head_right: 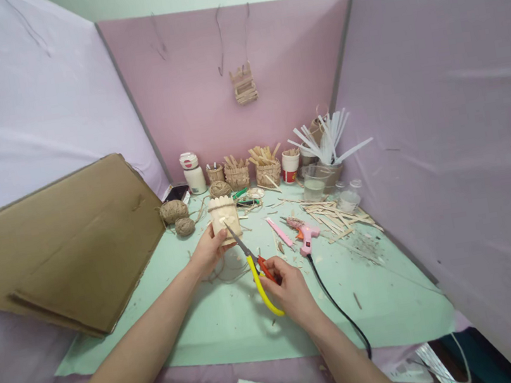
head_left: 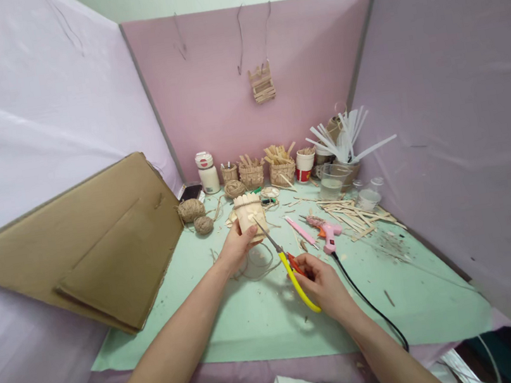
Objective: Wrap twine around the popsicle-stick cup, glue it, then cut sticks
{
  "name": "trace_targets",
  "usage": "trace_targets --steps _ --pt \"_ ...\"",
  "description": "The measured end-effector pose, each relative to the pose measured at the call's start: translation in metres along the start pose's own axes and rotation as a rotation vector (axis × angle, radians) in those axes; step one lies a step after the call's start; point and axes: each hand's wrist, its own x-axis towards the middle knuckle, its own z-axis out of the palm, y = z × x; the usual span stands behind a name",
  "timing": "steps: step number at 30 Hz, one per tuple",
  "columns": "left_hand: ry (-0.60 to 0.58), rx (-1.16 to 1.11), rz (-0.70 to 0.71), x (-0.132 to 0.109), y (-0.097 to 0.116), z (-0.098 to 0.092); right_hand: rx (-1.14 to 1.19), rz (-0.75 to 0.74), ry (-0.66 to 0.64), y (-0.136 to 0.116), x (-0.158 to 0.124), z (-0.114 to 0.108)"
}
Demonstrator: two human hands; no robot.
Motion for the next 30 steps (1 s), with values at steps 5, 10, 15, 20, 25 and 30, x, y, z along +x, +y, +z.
trace_targets --steps 5,10,15,20,25,30 --pt "0.023 -0.051 -0.013 0.006 -0.003 -0.007 0.066 -0.006 0.096 -0.003 0.001 0.001" --pt "0.138 -0.209 0.017 0.018 0.005 -0.022 -0.074 -0.026 0.036 -0.007 -0.002 -0.003" --pt "0.215 -0.39 0.047 0.026 0.022 -0.034 -0.502 -0.053 -0.124 -0.019 -0.008 -0.009" --pt "0.245 -0.426 0.093 0.024 0.037 -0.041 -0.745 -0.066 -0.265 -0.036 -0.013 -0.003" --pt "0.185 -0.448 0.124 0.02 0.051 -0.047 -0.788 -0.132 -0.318 -0.038 -0.018 0.008" --pt "0.035 -0.377 -0.004 0.014 0.049 -0.044 -0.801 -0.201 -0.33 -0.04 -0.024 0.002"
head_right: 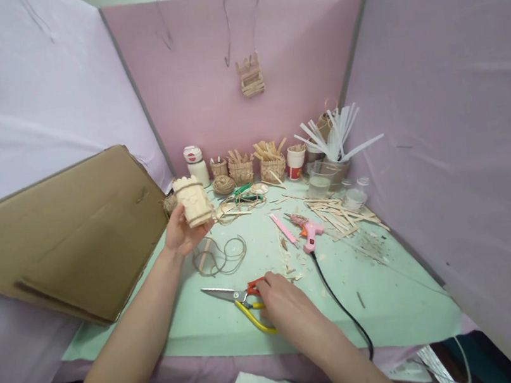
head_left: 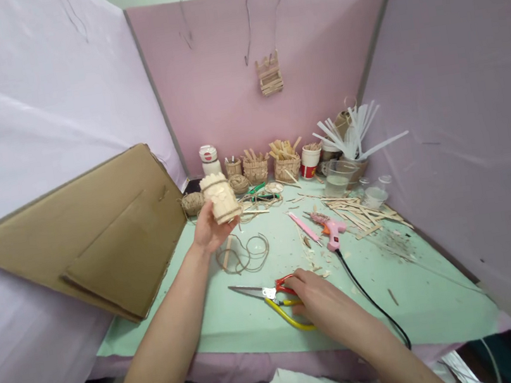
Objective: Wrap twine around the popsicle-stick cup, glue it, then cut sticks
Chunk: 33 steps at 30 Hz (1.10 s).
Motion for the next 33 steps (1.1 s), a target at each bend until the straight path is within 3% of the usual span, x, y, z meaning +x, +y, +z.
trace_targets --steps 2,6,8,13,18,21,26,29,33 --pt "-0.05 0.033 -0.07 -0.003 -0.008 0.003 -0.002 -0.06 0.102 -0.002 0.003 -0.01" --pt "-0.154 0.101 -0.193 -0.009 -0.029 0.008 0.035 -0.211 0.499 -0.009 0.026 -0.039" --pt "-0.214 0.134 -0.246 -0.012 -0.039 0.01 0.018 -0.255 0.614 -0.01 0.04 -0.048" --pt "-0.31 0.178 -0.313 -0.015 -0.055 0.011 -0.003 -0.338 0.56 -0.008 0.056 -0.051" --pt "-0.297 0.193 -0.313 -0.017 -0.058 0.013 0.127 -0.391 0.613 -0.007 0.057 -0.047" --pt "-0.3 0.207 -0.324 -0.016 -0.058 0.012 0.316 -0.297 0.716 -0.008 0.063 -0.043" --pt "-0.274 0.204 -0.34 -0.016 -0.06 0.014 0.698 0.005 0.847 -0.004 0.077 -0.029" --pt "-0.219 0.206 -0.338 -0.018 -0.061 0.019 0.822 0.035 0.856 -0.002 0.08 -0.023" --pt "-0.183 0.199 -0.335 -0.019 -0.062 0.021 0.732 0.016 0.866 -0.002 0.079 -0.02"
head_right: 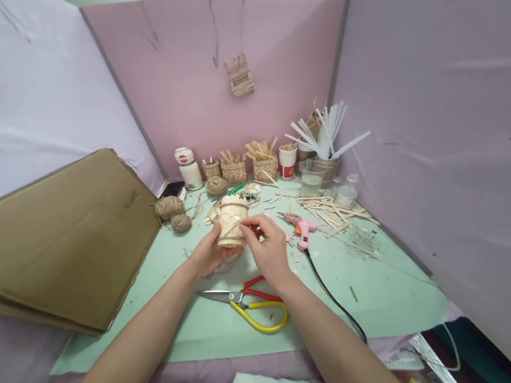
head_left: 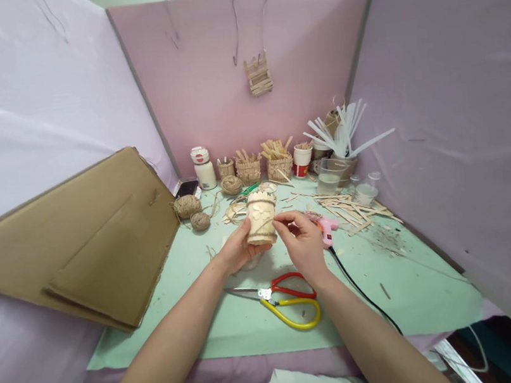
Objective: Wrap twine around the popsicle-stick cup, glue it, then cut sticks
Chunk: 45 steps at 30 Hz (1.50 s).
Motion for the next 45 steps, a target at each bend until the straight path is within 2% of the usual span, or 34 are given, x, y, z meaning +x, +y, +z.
trace_targets --steps 4,7,11,20,25,31,45 --pt "-0.068 0.015 0.057 -0.001 0.0 0.0 -0.089 -0.077 0.058 0.001 -0.003 0.003" --pt "-0.107 0.042 0.1 -0.002 0.0 0.002 -0.06 -0.105 0.121 0.005 -0.006 0.008" --pt "-0.121 0.068 0.081 -0.004 0.002 0.005 -0.021 -0.119 0.178 0.012 -0.009 0.011" --pt "-0.014 0.094 0.108 -0.004 0.0 0.011 -0.216 -0.397 0.025 0.014 -0.016 0.01" --pt "0.03 0.113 0.108 -0.002 -0.001 0.008 -0.26 -0.406 -0.062 0.014 -0.018 0.01" --pt "0.059 0.144 0.1 -0.003 -0.001 0.007 -0.227 -0.423 -0.084 0.017 -0.019 0.01" --pt "0.037 0.154 0.051 0.001 -0.001 0.002 -0.17 -0.367 -0.136 0.014 -0.018 0.007"
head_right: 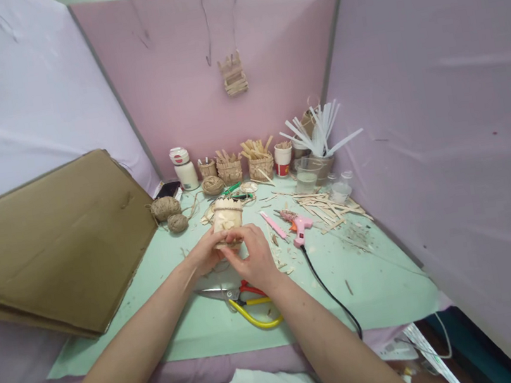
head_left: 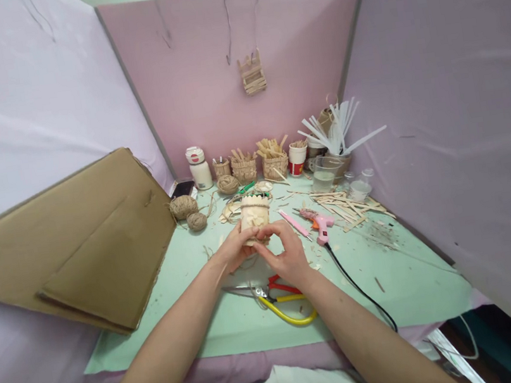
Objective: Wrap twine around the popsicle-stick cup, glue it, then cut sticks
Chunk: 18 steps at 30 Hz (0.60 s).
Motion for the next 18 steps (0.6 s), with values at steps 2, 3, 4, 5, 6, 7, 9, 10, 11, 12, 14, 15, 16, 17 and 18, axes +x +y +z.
trace_targets --steps 2,3,4,5,6,7,9,10,11,12,14,15,16,17,18 --pt "-0.006 -0.024 -0.018 0.0 0.001 -0.001 0.01 -0.017 0.006 0.0 0.001 -0.004" --pt "-0.002 -0.036 -0.03 0.0 0.001 -0.001 0.014 -0.032 0.011 0.0 0.001 -0.007" --pt "0.005 -0.045 -0.041 0.0 0.002 -0.002 0.017 -0.047 0.015 0.001 0.002 -0.009" --pt "0.012 -0.051 -0.05 0.0 0.003 -0.002 0.02 -0.059 0.016 0.002 0.003 -0.012" --pt "0.015 -0.055 -0.057 0.0 0.003 -0.002 0.023 -0.066 0.012 0.004 0.004 -0.014" --pt "0.011 -0.057 -0.066 -0.001 0.004 -0.002 0.028 -0.064 0.005 0.005 0.005 -0.016" --pt "-0.009 -0.055 -0.089 -0.002 0.005 -0.001 0.033 -0.043 -0.012 0.008 0.007 -0.019" --pt "-0.021 -0.048 -0.102 -0.002 0.005 -0.001 0.03 -0.029 -0.024 0.01 0.009 -0.02" --pt "-0.035 -0.037 -0.116 -0.003 0.005 -0.001 0.024 -0.021 -0.043 0.01 0.011 -0.02" --pt "-0.049 -0.023 -0.129 -0.003 0.005 -0.001 0.017 -0.021 -0.068 0.01 0.014 -0.021" --pt "-0.077 0.012 -0.152 -0.004 0.004 -0.002 0.004 -0.048 -0.134 0.007 0.019 -0.025" --pt "-0.086 0.026 -0.162 -0.004 0.004 -0.002 -0.002 -0.069 -0.157 0.005 0.022 -0.027" --pt "-0.09 0.035 -0.17 -0.004 0.004 -0.002 -0.005 -0.087 -0.162 0.001 0.025 -0.031" --pt "-0.091 0.038 -0.177 -0.004 0.005 -0.002 -0.007 -0.098 -0.147 -0.004 0.028 -0.035" --pt "-0.086 0.037 -0.182 -0.004 0.005 -0.002 -0.002 -0.101 -0.109 -0.009 0.031 -0.041"
